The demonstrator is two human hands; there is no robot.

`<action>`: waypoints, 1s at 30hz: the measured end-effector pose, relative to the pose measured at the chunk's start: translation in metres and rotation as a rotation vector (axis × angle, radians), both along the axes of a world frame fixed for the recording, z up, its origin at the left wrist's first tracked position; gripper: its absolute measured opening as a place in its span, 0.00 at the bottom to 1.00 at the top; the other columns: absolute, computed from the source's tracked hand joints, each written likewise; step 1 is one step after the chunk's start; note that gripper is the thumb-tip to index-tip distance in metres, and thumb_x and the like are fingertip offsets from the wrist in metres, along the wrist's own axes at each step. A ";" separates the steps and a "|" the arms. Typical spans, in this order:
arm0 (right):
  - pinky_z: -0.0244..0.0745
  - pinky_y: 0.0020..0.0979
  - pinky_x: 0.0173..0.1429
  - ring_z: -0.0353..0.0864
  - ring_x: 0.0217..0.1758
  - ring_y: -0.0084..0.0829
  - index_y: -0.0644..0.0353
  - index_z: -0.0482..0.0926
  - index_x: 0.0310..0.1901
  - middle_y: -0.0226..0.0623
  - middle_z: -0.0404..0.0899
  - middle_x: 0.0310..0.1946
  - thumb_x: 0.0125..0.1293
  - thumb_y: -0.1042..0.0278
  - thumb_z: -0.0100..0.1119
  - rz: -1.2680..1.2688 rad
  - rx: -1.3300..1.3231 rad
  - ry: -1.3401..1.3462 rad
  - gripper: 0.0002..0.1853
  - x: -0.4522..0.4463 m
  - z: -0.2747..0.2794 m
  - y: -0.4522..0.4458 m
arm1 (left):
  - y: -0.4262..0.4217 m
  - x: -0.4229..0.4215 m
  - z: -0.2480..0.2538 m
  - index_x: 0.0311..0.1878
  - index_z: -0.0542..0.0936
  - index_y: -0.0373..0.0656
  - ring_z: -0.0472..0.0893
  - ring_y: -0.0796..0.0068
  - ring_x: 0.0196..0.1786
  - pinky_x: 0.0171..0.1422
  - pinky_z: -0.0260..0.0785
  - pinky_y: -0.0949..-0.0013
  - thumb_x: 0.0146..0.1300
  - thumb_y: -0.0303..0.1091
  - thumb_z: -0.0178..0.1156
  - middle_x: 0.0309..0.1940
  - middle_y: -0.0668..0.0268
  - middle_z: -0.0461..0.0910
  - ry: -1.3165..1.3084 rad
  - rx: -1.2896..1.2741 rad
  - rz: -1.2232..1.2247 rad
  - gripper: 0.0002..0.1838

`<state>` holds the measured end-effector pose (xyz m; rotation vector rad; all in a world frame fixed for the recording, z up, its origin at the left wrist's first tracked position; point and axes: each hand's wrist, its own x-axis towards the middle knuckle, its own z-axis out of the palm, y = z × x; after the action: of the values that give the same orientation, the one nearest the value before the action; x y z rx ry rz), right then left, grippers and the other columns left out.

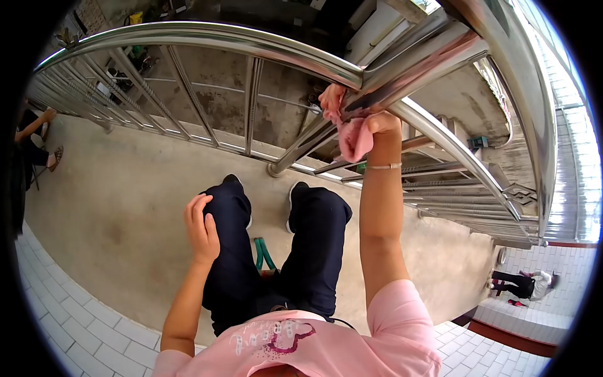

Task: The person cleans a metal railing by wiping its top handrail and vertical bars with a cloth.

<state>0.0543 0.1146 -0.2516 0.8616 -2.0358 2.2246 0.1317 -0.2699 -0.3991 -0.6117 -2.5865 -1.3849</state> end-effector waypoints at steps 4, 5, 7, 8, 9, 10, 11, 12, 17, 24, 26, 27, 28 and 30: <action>0.64 0.35 0.52 0.73 0.37 0.33 0.60 0.72 0.41 0.35 0.74 0.27 0.44 0.41 0.71 0.040 -0.145 0.061 0.32 -0.007 -0.010 -0.001 | -0.003 -0.001 0.000 0.57 0.75 0.38 0.71 0.54 0.60 0.65 0.63 0.57 0.68 0.31 0.46 0.56 0.55 0.73 -0.005 -0.023 0.012 0.18; 0.64 0.35 0.52 0.73 0.37 0.33 0.60 0.72 0.41 0.35 0.74 0.27 0.44 0.41 0.71 0.042 -0.151 0.060 0.32 -0.002 -0.009 -0.005 | -0.004 0.000 0.000 0.57 0.75 0.38 0.71 0.54 0.60 0.65 0.63 0.57 0.68 0.31 0.46 0.56 0.55 0.73 -0.007 -0.029 0.015 0.18; 0.66 0.35 0.51 0.74 0.36 0.34 0.62 0.74 0.40 0.35 0.72 0.26 0.45 0.44 0.71 -0.223 -0.103 -0.103 0.31 0.013 -0.005 -0.016 | -0.005 0.001 -0.002 0.57 0.75 0.38 0.71 0.54 0.60 0.65 0.63 0.57 0.68 0.32 0.46 0.57 0.55 0.74 -0.015 -0.006 0.051 0.18; 0.69 0.34 0.52 0.76 0.38 0.34 0.66 0.76 0.41 0.39 0.75 0.30 0.48 0.51 0.70 -0.346 -0.164 -0.174 0.27 0.025 -0.003 -0.024 | -0.005 0.001 -0.002 0.57 0.75 0.38 0.71 0.54 0.60 0.65 0.63 0.57 0.68 0.32 0.46 0.57 0.55 0.74 -0.017 -0.009 0.049 0.18; 0.69 0.34 0.52 0.76 0.38 0.34 0.66 0.76 0.41 0.39 0.75 0.30 0.48 0.51 0.70 -0.347 -0.166 -0.175 0.27 0.031 0.000 -0.033 | -0.005 0.000 -0.002 0.57 0.75 0.38 0.71 0.54 0.60 0.65 0.63 0.57 0.68 0.32 0.46 0.57 0.56 0.74 -0.017 -0.011 0.047 0.18; 0.71 0.34 0.53 0.77 0.40 0.34 0.68 0.76 0.42 0.42 0.77 0.34 0.51 0.57 0.68 -0.558 -0.148 -0.210 0.23 0.035 0.003 -0.044 | -0.005 0.001 -0.002 0.57 0.75 0.39 0.71 0.54 0.60 0.65 0.63 0.58 0.69 0.33 0.45 0.57 0.56 0.74 -0.017 -0.012 0.047 0.18; 0.73 0.33 0.53 0.78 0.43 0.34 0.70 0.76 0.43 0.45 0.78 0.38 0.54 0.62 0.66 -0.768 -0.127 -0.241 0.20 0.037 0.004 -0.053 | -0.005 0.001 -0.002 0.57 0.75 0.39 0.71 0.54 0.60 0.65 0.63 0.58 0.69 0.33 0.45 0.57 0.56 0.74 -0.017 -0.012 0.046 0.18; 0.75 0.30 0.52 0.78 0.46 0.32 0.72 0.76 0.44 0.47 0.78 0.44 0.57 0.73 0.64 -0.849 -0.208 -0.253 0.15 0.038 0.003 -0.063 | -0.004 0.001 -0.002 0.57 0.75 0.39 0.71 0.54 0.60 0.65 0.63 0.58 0.69 0.33 0.46 0.57 0.56 0.74 -0.014 -0.016 0.047 0.18; 0.70 0.27 0.58 0.76 0.49 0.28 0.73 0.65 0.55 0.45 0.77 0.46 0.54 0.76 0.72 -1.467 -0.092 0.124 0.30 0.016 -0.037 -0.107 | 0.000 0.003 -0.002 0.58 0.75 0.40 0.71 0.54 0.59 0.65 0.63 0.58 0.68 0.33 0.46 0.57 0.56 0.74 -0.016 -0.012 0.036 0.18; 0.67 0.34 0.62 0.74 0.53 0.34 0.68 0.64 0.55 0.43 0.72 0.48 0.53 0.69 0.74 -1.615 0.246 0.015 0.33 0.024 -0.118 -0.102 | -0.002 0.002 -0.004 0.58 0.75 0.41 0.72 0.55 0.59 0.64 0.64 0.58 0.68 0.34 0.47 0.57 0.58 0.74 -0.003 -0.013 0.032 0.18; 0.70 0.31 0.58 0.76 0.49 0.29 0.67 0.65 0.53 0.39 0.75 0.45 0.52 0.71 0.74 -1.469 0.085 -0.024 0.31 0.028 -0.094 -0.096 | -0.004 0.002 -0.004 0.58 0.75 0.41 0.72 0.55 0.58 0.63 0.64 0.58 0.68 0.34 0.47 0.57 0.58 0.74 0.004 -0.008 0.040 0.18; 0.73 0.28 0.53 0.77 0.45 0.25 0.65 0.66 0.51 0.36 0.77 0.41 0.52 0.73 0.74 -1.316 -0.075 -0.066 0.28 0.027 -0.080 -0.094 | -0.005 0.002 -0.003 0.57 0.75 0.39 0.72 0.54 0.60 0.65 0.63 0.57 0.68 0.33 0.46 0.56 0.56 0.74 -0.013 -0.004 0.027 0.17; 0.75 0.24 0.47 0.78 0.40 0.20 0.63 0.67 0.50 0.30 0.79 0.37 0.52 0.76 0.74 -1.349 -0.097 0.015 0.27 0.023 -0.059 -0.098 | -0.006 0.001 -0.002 0.57 0.74 0.38 0.71 0.53 0.61 0.67 0.61 0.57 0.69 0.32 0.45 0.56 0.55 0.74 -0.030 0.000 0.020 0.17; 0.75 0.25 0.47 0.77 0.39 0.20 0.66 0.74 0.44 0.33 0.80 0.39 0.53 0.77 0.72 -1.410 -0.075 0.138 0.18 0.018 -0.020 -0.104 | -0.008 0.002 0.001 0.57 0.74 0.38 0.71 0.53 0.61 0.67 0.61 0.57 0.69 0.32 0.45 0.56 0.55 0.74 -0.046 0.006 0.034 0.17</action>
<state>0.0723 0.0108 -0.2714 -0.4021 -1.5535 1.3029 0.1341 -0.2775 -0.3981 -0.5389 -2.6145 -1.4124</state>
